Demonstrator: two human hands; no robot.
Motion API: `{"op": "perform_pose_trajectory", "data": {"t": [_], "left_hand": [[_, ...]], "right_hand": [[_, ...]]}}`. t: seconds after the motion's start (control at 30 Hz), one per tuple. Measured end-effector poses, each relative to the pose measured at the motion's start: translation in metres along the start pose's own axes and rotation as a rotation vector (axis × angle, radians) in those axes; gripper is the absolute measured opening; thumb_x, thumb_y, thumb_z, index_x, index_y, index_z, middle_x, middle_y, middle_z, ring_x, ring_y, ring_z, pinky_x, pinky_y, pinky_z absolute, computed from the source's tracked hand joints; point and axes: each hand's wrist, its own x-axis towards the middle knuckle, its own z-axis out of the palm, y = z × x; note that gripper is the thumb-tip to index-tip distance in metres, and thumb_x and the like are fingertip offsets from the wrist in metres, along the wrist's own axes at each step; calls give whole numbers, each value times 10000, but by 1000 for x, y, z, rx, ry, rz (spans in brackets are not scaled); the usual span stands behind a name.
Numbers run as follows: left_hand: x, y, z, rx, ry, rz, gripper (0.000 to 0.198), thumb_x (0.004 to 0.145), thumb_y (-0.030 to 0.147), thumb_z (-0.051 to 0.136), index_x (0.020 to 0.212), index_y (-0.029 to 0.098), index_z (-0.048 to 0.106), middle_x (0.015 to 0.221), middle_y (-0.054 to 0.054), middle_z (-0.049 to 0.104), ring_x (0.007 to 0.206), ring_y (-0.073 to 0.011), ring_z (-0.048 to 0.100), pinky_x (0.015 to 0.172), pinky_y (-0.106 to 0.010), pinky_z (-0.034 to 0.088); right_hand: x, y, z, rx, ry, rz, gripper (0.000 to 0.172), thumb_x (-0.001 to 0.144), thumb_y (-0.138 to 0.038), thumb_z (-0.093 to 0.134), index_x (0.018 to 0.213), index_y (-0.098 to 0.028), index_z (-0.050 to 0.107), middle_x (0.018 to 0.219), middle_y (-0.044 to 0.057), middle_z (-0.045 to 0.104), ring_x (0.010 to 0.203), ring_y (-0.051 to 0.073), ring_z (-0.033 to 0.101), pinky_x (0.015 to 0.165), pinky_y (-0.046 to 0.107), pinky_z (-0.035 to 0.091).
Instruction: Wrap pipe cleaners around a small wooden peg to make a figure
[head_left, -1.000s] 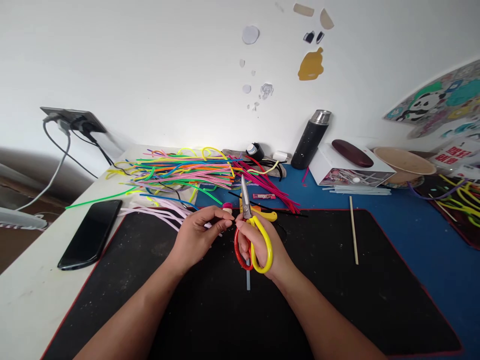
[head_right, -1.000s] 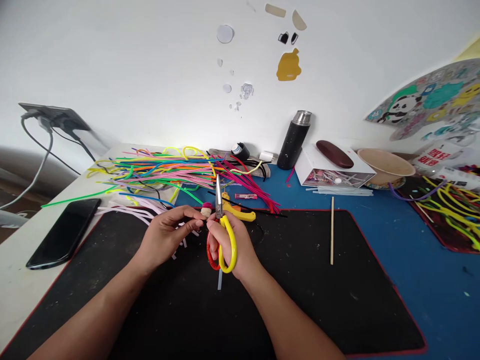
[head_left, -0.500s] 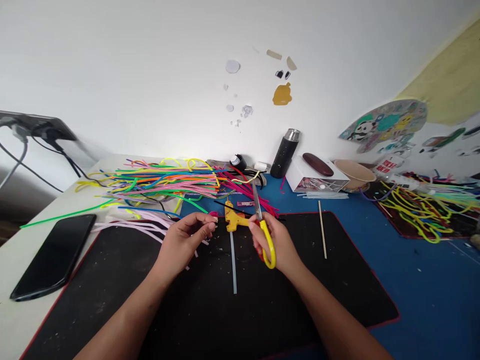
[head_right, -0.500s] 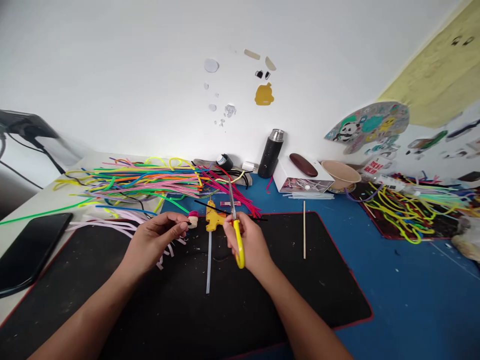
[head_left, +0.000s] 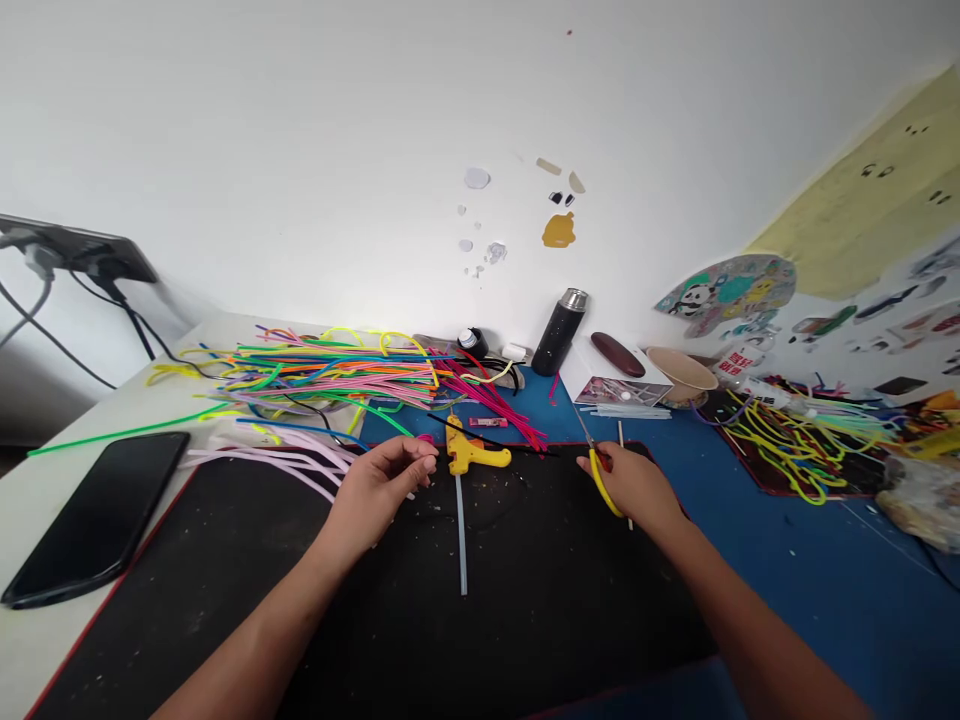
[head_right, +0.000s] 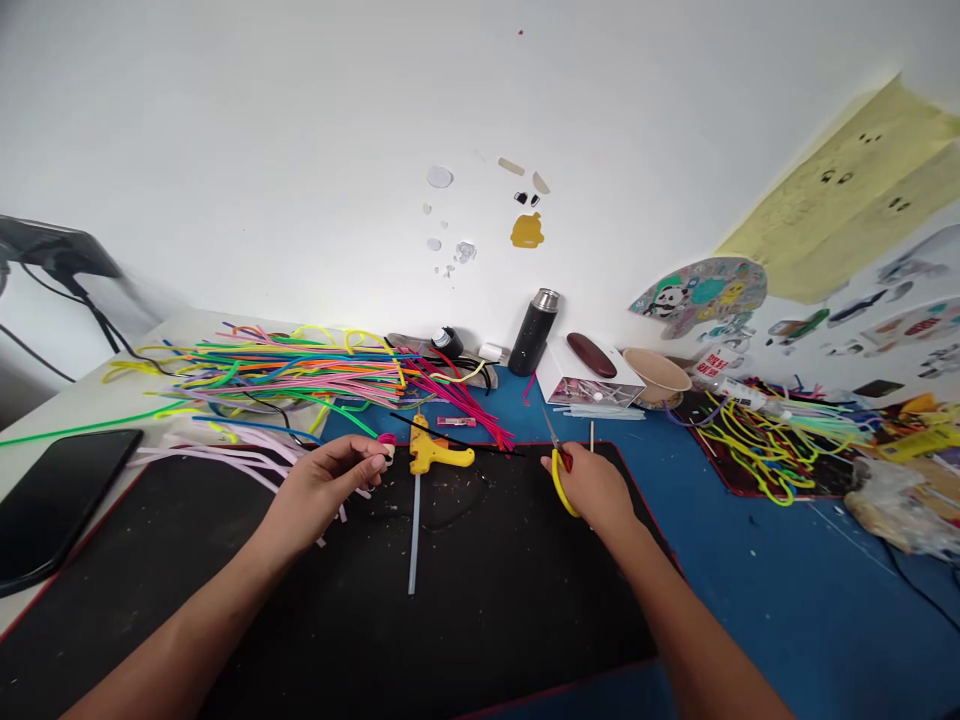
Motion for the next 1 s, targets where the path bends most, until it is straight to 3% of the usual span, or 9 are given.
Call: {"op": "perform_pose_trajectory", "data": {"t": [0.17,0.27,0.37,0.47,0.7,0.83,1.0], "left_hand": [[0,0,-1,8,2,3,387,792,557,821,891,190,750,792,-27,700,695,-166,624,655,-283,499],[-1,1,-1,-6,4,2,382,798,549,820,899,187,749,797,-26,699,698,-162,620,668,-283,495],[-1,2,0,-31,-9,-5,387,792,551,826,887,185,743,797,-26,694,695,-161,619,665,-282,495],[0,3,0,-30,-21,-8,383,790,551,828,869,186,743,781,-24,688,693,-163,621,653,-278,492],[2,1,-2,-60,-20,-46,374,778,536,837,872,188,737,758,-20,696,673,-164,636,653,-280,505],[4,0,-3,-93,-15,-65,370,774,525,841,874,184,740,760,-17,693,669,-157,632,653,-275,497],[3,0,-3,-113,-25,-94,374,782,525,835,894,180,744,780,-23,704,682,-155,630,651,-267,479]], "right_hand": [[3,5,-7,17,-83,-31,422,1007,-443,570,1299,-181,728,972,126,815,832,269,760,619,302,410],[-3,-4,-19,30,-62,-98,388,1030,-420,525,1274,-207,738,938,91,811,815,245,742,620,297,399],[-11,-27,-25,111,9,-206,360,1032,-431,510,1190,-239,771,862,63,800,751,242,719,609,307,395],[-15,-61,-19,153,22,-311,301,1025,-401,546,1156,-265,780,910,50,818,803,249,740,640,306,411],[-1,-136,1,47,51,-482,298,1060,-374,570,1287,-264,728,1069,82,836,1002,286,774,773,324,474],[13,-157,6,11,29,-505,273,1031,-351,621,1252,-247,743,1109,99,831,1036,289,768,780,317,480],[21,-166,9,-21,14,-513,208,1015,-295,614,1121,-216,774,1033,119,828,969,282,768,740,309,462]]}}
